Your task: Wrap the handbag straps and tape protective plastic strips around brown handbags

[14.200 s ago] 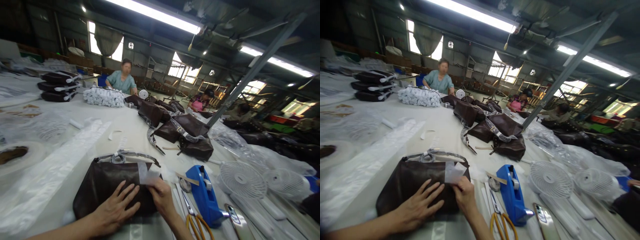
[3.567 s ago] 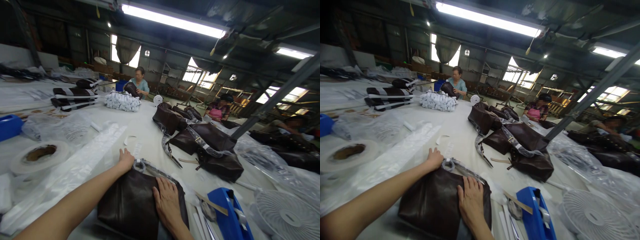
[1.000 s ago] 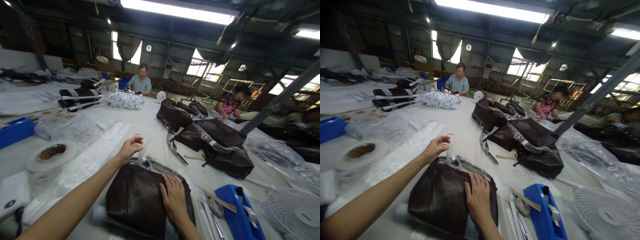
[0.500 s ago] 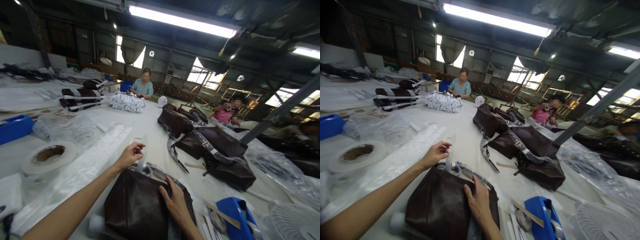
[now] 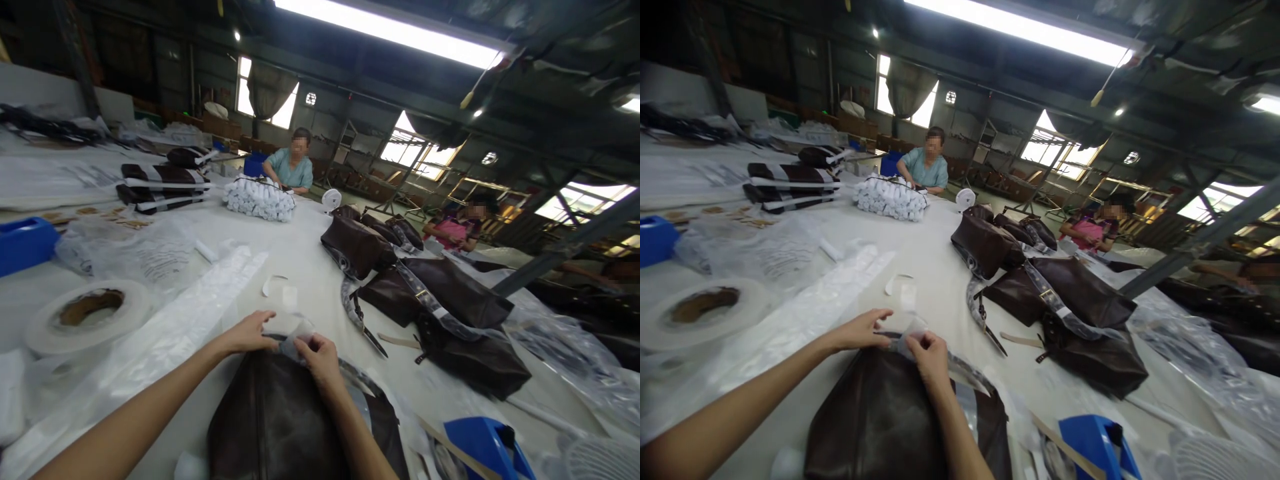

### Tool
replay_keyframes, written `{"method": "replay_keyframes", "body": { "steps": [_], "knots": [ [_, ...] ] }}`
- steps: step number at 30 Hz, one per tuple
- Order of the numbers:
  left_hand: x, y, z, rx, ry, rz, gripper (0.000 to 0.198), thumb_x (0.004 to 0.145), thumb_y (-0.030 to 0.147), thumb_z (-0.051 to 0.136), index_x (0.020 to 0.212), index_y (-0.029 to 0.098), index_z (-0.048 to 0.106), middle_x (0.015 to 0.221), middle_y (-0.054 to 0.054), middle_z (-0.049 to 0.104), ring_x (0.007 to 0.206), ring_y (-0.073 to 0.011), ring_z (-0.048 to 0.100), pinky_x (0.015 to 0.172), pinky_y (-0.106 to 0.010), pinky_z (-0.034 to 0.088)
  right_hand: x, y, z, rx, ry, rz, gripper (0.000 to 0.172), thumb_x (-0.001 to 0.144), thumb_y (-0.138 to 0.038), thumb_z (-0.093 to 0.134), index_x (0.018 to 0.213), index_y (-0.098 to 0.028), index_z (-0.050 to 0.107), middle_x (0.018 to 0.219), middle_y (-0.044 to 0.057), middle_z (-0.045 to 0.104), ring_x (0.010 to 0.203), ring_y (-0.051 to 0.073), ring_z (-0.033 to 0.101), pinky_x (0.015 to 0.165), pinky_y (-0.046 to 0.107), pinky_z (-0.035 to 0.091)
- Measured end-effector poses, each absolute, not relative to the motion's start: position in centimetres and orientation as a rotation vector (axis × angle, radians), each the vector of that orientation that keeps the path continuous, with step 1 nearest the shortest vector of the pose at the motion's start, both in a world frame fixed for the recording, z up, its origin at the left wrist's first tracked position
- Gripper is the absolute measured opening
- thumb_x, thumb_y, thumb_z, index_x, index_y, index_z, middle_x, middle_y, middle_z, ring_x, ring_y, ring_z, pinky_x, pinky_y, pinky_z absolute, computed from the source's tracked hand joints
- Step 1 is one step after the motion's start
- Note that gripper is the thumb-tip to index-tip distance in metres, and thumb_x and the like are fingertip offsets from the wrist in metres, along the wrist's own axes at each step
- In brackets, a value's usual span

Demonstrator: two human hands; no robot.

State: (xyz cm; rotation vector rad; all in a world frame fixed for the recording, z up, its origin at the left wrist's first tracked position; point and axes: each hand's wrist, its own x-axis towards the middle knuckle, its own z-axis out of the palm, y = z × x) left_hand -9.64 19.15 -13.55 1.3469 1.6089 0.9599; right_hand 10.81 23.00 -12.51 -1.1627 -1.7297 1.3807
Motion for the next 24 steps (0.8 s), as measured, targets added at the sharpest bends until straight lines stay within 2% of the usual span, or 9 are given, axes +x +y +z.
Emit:
{"method": "replay_keyframes", "body": {
  "steps": [2, 4, 6, 8, 11, 15, 19, 24],
  "knots": [
    [-9.9, 19.6, -15.1, 1.316, 1.652, 0.847, 0.058, 0.047, 0.036, 0.078, 0.1, 0.016, 0.067, 0.09, -0.007, 0.067, 0.086, -0.0274, 0.063, 0.072, -0.031, 0.046, 11.2, 23.1, -13.2, -1.194, -1.659, 1.365, 0.036, 0.069, -0.047, 0.07, 0.079, -0.012, 0.07, 0.065, 0.002, 0.067, 0.062, 0.017, 0.057, 0.06, 0.028, 0.045],
    [-9.8, 20.0, -16.3, 1.299, 1.674, 0.748, 0.037, 0.047, 0.034, 0.076, 0.078, 0.017, 0.069, 0.07, -0.003, 0.065, 0.075, -0.026, 0.062, 0.066, -0.029, 0.044, 11.4, 23.1, -13.6, -1.205, -1.617, 1.366, 0.037, 0.069, -0.048, 0.071, 0.079, -0.013, 0.07, 0.068, 0.003, 0.069, 0.063, 0.018, 0.059, 0.062, 0.029, 0.047],
    [-9.6, 20.3, -16.9, 1.281, 1.678, 0.672, 0.019, 0.046, 0.028, 0.074, 0.06, 0.019, 0.065, 0.056, -0.001, 0.059, 0.066, -0.0243, 0.06, 0.06, -0.028, 0.04, 11.5, 22.9, -13.8, -1.197, -1.599, 1.377, 0.035, 0.069, -0.048, 0.071, 0.078, -0.014, 0.07, 0.071, 0.003, 0.07, 0.067, 0.019, 0.062, 0.066, 0.03, 0.048],
    [-9.5, 20.5, -17.1, 1.258, 1.672, 0.638, 0.011, 0.045, 0.021, 0.069, 0.05, 0.019, 0.06, 0.05, 0.0, 0.055, 0.061, -0.0225, 0.057, 0.057, -0.028, 0.037, 11.4, 22.5, -13.8, -1.177, -1.585, 1.402, 0.033, 0.07, -0.047, 0.071, 0.082, -0.016, 0.068, 0.077, 0.003, 0.072, 0.073, 0.02, 0.064, 0.07, 0.031, 0.05],
    [-9.5, 20.3, -17.0, 1.2, 1.63, 0.656, 0.01, 0.046, 0.015, 0.063, 0.053, 0.02, 0.058, 0.051, 0.001, 0.055, 0.059, -0.0199, 0.054, 0.054, -0.026, 0.033, 11.4, 21.9, -13.8, -1.145, -1.568, 1.425, 0.031, 0.072, -0.044, 0.071, 0.085, -0.017, 0.065, 0.082, 0.003, 0.073, 0.079, 0.021, 0.066, 0.073, 0.032, 0.051],
    [-9.1, 19.8, -16.8, 1.066, 1.518, 0.701, 0.025, 0.048, 0.013, 0.06, 0.071, 0.019, 0.059, 0.053, 0.004, 0.057, 0.052, -0.016, 0.052, 0.048, -0.023, 0.031, 11.6, 21.5, -13.5, -1.124, -1.598, 1.398, 0.024, 0.073, -0.04, 0.071, 0.08, -0.018, 0.063, 0.076, 0.002, 0.071, 0.075, 0.02, 0.065, 0.071, 0.031, 0.051],
    [-8.5, 19.6, -16.9, 0.931, 1.423, 0.763, 0.031, 0.053, 0.015, 0.058, 0.083, 0.019, 0.056, 0.059, 0.003, 0.06, 0.052, -0.0147, 0.055, 0.048, -0.022, 0.037, 11.5, 21.3, -13.0, -1.103, -1.592, 1.427, 0.022, 0.076, -0.039, 0.069, 0.079, -0.018, 0.062, 0.077, 0.002, 0.071, 0.074, 0.02, 0.066, 0.071, 0.031, 0.051],
    [-8.0, 20.0, -17.5, 0.868, 1.435, 0.884, 0.039, 0.053, 0.012, 0.057, 0.091, 0.019, 0.054, 0.061, 0.003, 0.058, 0.054, -0.0153, 0.056, 0.051, -0.024, 0.041, 11.2, 20.9, -12.5, -1.024, -1.559, 1.529, 0.026, 0.081, -0.041, 0.066, 0.095, -0.02, 0.06, 0.091, 0.005, 0.074, 0.088, 0.024, 0.069, 0.081, 0.036, 0.052]
  ]
}}
